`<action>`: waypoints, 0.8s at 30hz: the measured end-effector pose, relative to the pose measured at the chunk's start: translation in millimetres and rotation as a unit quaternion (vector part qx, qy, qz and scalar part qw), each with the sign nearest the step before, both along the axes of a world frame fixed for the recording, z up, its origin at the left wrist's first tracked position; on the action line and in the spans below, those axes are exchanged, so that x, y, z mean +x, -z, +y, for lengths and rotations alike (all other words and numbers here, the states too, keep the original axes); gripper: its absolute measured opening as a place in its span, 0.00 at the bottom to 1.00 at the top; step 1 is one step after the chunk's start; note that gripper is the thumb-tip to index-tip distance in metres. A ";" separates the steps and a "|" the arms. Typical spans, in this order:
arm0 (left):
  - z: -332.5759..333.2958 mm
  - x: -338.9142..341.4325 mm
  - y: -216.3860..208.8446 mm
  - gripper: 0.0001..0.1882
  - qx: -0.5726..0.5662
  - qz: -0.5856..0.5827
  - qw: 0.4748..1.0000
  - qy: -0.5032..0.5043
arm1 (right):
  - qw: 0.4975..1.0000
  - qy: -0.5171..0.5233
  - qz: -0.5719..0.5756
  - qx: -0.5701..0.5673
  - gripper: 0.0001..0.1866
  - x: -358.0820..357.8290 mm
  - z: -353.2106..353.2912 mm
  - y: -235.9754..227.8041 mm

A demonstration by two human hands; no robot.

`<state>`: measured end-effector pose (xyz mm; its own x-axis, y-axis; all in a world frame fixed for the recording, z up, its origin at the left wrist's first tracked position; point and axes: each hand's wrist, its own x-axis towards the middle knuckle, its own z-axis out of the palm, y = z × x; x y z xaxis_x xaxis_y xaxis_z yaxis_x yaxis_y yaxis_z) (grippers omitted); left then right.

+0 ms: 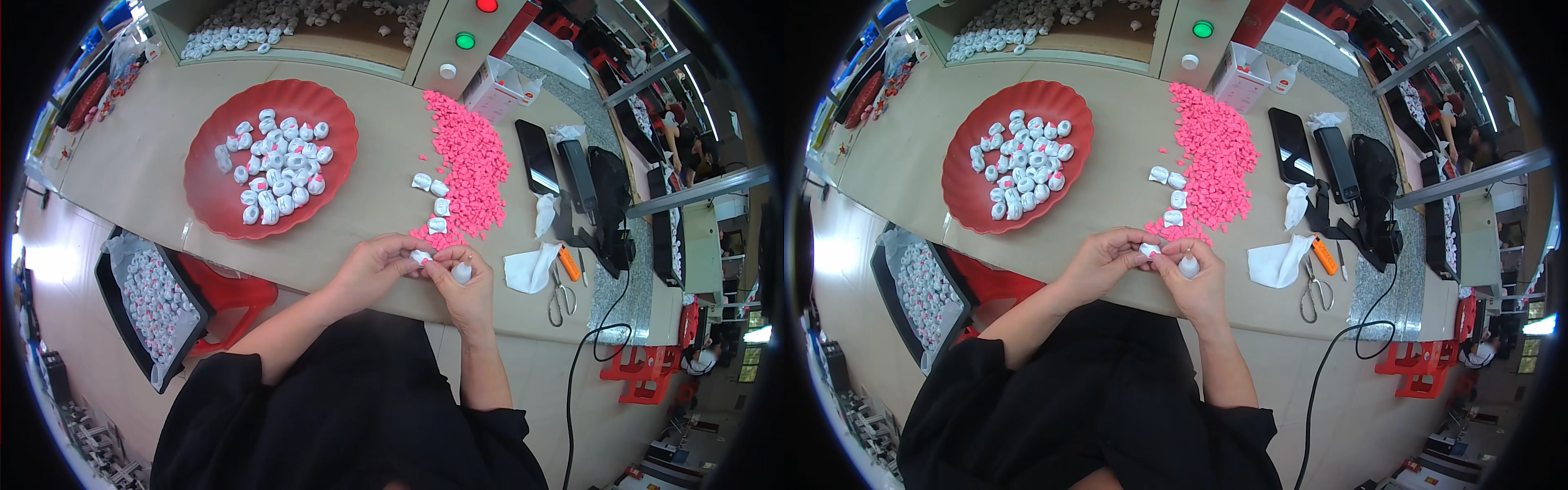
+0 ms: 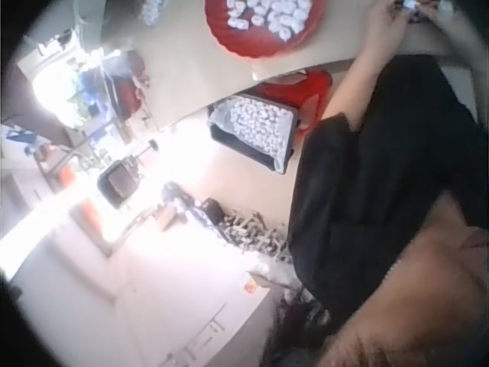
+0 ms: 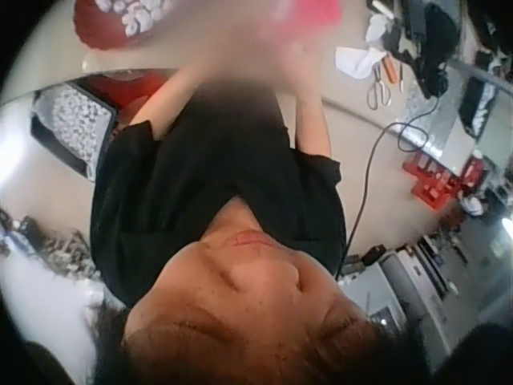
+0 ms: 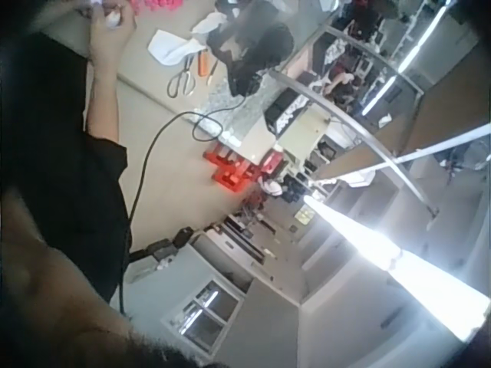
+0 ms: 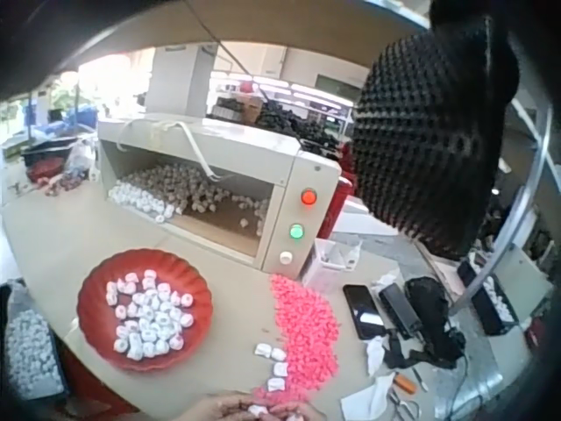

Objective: The person applies a small amount of white liquid from a bottle onto white wrapped candies and then presses a pink heart-shaped piece onto the liquid. The decorated candies are placed into a red bowl on the table.

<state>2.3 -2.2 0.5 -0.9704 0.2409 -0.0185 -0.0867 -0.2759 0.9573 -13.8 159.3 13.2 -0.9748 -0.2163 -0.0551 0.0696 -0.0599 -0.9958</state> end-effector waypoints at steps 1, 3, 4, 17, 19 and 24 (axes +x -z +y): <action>-0.3 -0.2 0.6 0.13 -0.005 0.000 1.000 0.000 | 1.000 0.007 -0.004 0.003 0.06 0.4 -1.0 -1.8; -1.2 -0.6 2.3 0.12 -0.008 0.002 1.000 -0.001 | 0.999 0.023 0.005 0.022 0.06 1.6 -3.3 -0.8; -1.7 -1.5 3.9 0.12 -0.005 0.004 1.000 -0.002 | 0.999 0.033 0.018 0.037 0.05 2.9 -4.4 1.9; -0.8 -3.9 -6.8 0.13 0.076 -0.062 0.995 -0.034 | 0.983 0.059 0.165 0.062 0.06 5.8 -12.7 13.8; -0.4 -4.4 -6.9 0.12 0.080 -0.070 0.994 -0.037 | 0.981 0.060 0.169 0.080 0.07 6.8 -11.8 14.4; 0.8 -6.0 -3.9 0.11 0.080 -0.082 0.992 -0.043 | 0.957 0.071 0.254 0.123 0.08 6.3 -14.5 15.3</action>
<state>-3.7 -1.3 4.3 -0.9745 0.1703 -0.1463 -0.2077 -0.4371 0.8751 -7.4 144.7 -2.1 -0.9078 -0.1205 0.4017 -0.4187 0.2083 -0.8839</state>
